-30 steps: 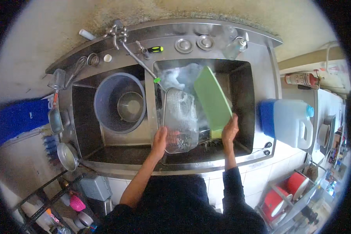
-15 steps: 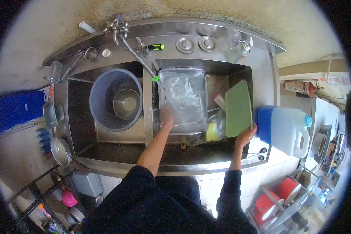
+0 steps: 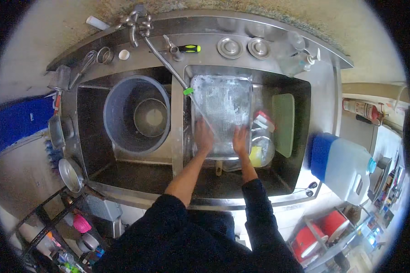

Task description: The person transfers pieces of cooked egg between containers, discards food waste into a bin, and washes the containers with a sponge and soapy water in a sink.

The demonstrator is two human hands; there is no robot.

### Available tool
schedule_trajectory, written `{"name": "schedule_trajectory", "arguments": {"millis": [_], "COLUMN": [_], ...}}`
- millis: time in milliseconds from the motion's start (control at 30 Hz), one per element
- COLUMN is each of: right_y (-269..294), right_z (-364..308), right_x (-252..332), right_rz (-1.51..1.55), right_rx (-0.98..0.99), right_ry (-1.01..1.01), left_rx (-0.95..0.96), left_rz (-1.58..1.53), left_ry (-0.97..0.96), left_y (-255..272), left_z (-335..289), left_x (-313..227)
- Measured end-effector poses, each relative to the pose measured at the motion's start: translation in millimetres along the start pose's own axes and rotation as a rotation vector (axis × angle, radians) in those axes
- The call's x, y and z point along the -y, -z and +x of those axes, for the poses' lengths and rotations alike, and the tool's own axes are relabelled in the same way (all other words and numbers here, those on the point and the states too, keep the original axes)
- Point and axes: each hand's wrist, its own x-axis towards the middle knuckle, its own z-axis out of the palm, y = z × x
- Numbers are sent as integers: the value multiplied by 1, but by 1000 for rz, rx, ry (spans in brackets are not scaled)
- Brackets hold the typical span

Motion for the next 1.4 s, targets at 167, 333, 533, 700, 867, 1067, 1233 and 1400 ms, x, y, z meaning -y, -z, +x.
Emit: {"name": "schedule_trajectory", "arguments": {"millis": [167,333,533,700,867,1067,1233,1400], "right_y": [3,69,142,109,49,99,95,73], "right_z": [14,37,7,0,-19,-20,-39,-58], "right_x": [31,27,152,141,129,109,-139,-184], "right_rz": [-373,326,1248,898,830,516,-180,-637], "right_rx": [236,255,543,676,479,573,-215,643], "right_ry": [53,-700,-254,-54,-41,116,-158,139], "left_rx": [-106,83,325,239,472,150,280,203], "left_rz": [-29,-183,-541,-873,-607,-247,-162,-522], "left_ry": [109,255,289,268,416,342,290,186], "left_y": [-4,-5,23,45,49,25,15,-7], "left_z": [1,5,-5,-5,1,40,44,22], "left_x": [41,2,-13,-68,-60,13,-3,13]}}
